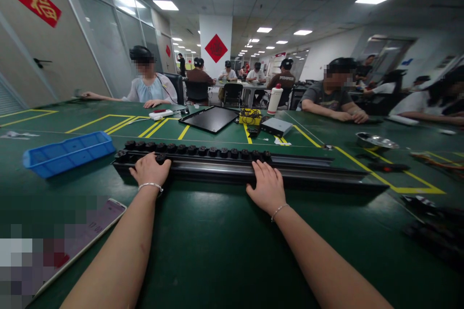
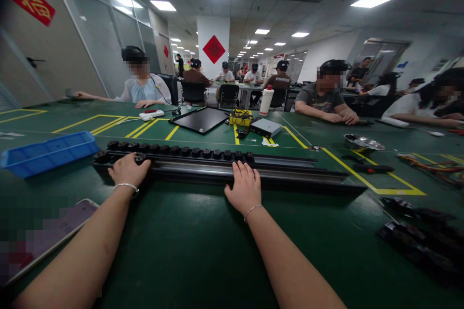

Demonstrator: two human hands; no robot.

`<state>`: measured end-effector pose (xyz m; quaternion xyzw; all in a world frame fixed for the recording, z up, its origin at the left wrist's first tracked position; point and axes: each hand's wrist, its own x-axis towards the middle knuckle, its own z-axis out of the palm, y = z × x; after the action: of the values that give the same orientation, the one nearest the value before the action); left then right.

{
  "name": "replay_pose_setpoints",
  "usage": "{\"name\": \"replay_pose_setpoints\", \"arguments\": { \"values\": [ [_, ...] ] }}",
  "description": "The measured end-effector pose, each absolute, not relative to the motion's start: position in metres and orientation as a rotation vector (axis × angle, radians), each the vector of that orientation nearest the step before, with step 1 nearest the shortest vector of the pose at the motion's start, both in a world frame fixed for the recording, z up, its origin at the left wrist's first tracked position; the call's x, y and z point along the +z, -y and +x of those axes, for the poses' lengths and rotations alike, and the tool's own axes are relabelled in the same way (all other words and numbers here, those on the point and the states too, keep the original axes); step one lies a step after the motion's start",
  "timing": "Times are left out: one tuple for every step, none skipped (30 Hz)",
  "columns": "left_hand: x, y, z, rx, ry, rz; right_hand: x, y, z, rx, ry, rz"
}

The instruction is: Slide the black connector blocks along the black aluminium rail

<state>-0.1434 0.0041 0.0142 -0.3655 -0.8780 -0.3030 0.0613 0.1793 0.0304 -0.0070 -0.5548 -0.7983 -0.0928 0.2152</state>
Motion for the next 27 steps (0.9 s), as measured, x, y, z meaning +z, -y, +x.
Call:
{"name": "replay_pose_setpoints", "arguments": {
  "values": [
    [0.0142, -0.0043, -0.1436, -0.912, 2.655, -1.104, -0.0069, -0.0303, 0.1793, -0.255, 2.211, -1.536],
    [0.0141, -0.0046, -0.1438, -0.91, 2.655, -1.104, -0.0069, -0.0301, 0.1792, -0.255, 2.209, -1.534],
    [0.0138, -0.0049, -0.1442, -0.913, 2.655, -1.101, -0.0068, -0.03, 0.1792, -0.257, 2.206, -1.53],
    [0.0133, -0.0053, -0.1446, -0.92, 2.656, -1.099, -0.0066, -0.0298, 0.1792, -0.257, 2.202, -1.527],
    [0.0127, -0.0056, -0.1451, -0.932, 2.658, -1.095, -0.0064, -0.0296, 0.1792, -0.257, 2.198, -1.523],
    [0.0121, -0.006, -0.1455, -0.946, 2.661, -1.09, -0.0061, -0.0295, 0.1793, -0.254, 2.193, -1.519],
    [0.0114, -0.0063, -0.146, -0.959, 2.663, -1.085, -0.0057, -0.0293, 0.1793, -0.249, 2.188, -1.512],
    [0.0107, -0.0065, -0.1464, -0.97, 2.666, -1.081, -0.0053, -0.0292, 0.1794, -0.243, 2.184, -1.505],
    [0.0101, -0.0068, -0.1468, -0.979, 2.669, -1.078, -0.0048, -0.0291, 0.1794, -0.236, 2.18, -1.497],
    [0.0096, -0.007, -0.1471, -0.984, 2.671, -1.077, -0.0044, -0.029, 0.1794, -0.23, 2.175, -1.491],
    [0.0091, -0.0071, -0.1474, -0.987, 2.674, -1.077, -0.004, -0.0289, 0.1794, -0.224, 2.17, -1.486],
    [0.0088, -0.0073, -0.1477, -0.989, 2.675, -1.078, -0.0037, -0.0288, 0.1793, -0.22, 2.165, -1.483],
    [0.0085, -0.0074, -0.1479, -0.989, 2.676, -1.078, -0.0035, -0.0287, 0.1792, -0.217, 2.161, -1.48],
    [0.0082, -0.0076, -0.1481, -0.988, 2.677, -1.078, -0.0035, -0.0287, 0.1791, -0.214, 2.157, -1.478],
    [0.0079, -0.0077, -0.1483, -0.986, 2.677, -1.075, -0.0036, -0.0287, 0.1791, -0.211, 2.153, -1.475],
    [0.0076, -0.0079, -0.1484, -0.985, 2.678, -1.073, -0.0038, -0.0289, 0.1791, -0.208, 2.152, -1.472],
    [0.0073, -0.008, -0.1485, -0.985, 2.679, -1.07, -0.0041, -0.0291, 0.1791, -0.204, 2.153, -1.468],
    [0.007, -0.0082, -0.1486, -0.987, 2.68, -1.066, -0.0044, -0.0294, 0.1791, -0.201, 2.153, -1.465],
    [0.0067, -0.0083, -0.1488, -0.991, 2.681, -1.064, -0.0047, -0.0297, 0.1792, -0.199, 2.153, -1.462],
    [0.0064, -0.0083, -0.149, -0.995, 2.68, -1.062, -0.0049, -0.03, 0.1793, -0.199, 2.152, -1.458],
    [0.0061, -0.0084, -0.1492, -0.999, 2.679, -1.063, -0.0051, -0.0303, 0.1793, -0.199, 2.152, -1.455],
    [0.0059, -0.0084, -0.1495, -1.001, 2.678, -1.067, -0.0053, -0.0305, 0.1794, -0.201, 2.15, -1.453],
    [0.0058, -0.0084, -0.1499, -1.001, 2.677, -1.069, -0.0054, -0.0306, 0.1794, -0.204, 2.147, -1.451],
    [0.0057, -0.0083, -0.1502, -0.997, 2.678, -1.072, -0.0055, -0.0306, 0.1794, -0.207, 2.146, -1.448],
    [0.0057, -0.0082, -0.1504, -0.991, 2.68, -1.073, -0.0055, -0.0306, 0.1793, -0.212, 2.144, -1.444],
    [0.0058, -0.0081, -0.1505, -0.984, 2.683, -1.074, -0.0056, -0.0306, 0.1793, -0.217, 2.142, -1.44],
    [0.0061, -0.0079, -0.1505, -0.977, 2.685, -1.076, -0.0057, -0.0305, 0.1792, -0.22, 2.141, -1.437]
  ]
}}
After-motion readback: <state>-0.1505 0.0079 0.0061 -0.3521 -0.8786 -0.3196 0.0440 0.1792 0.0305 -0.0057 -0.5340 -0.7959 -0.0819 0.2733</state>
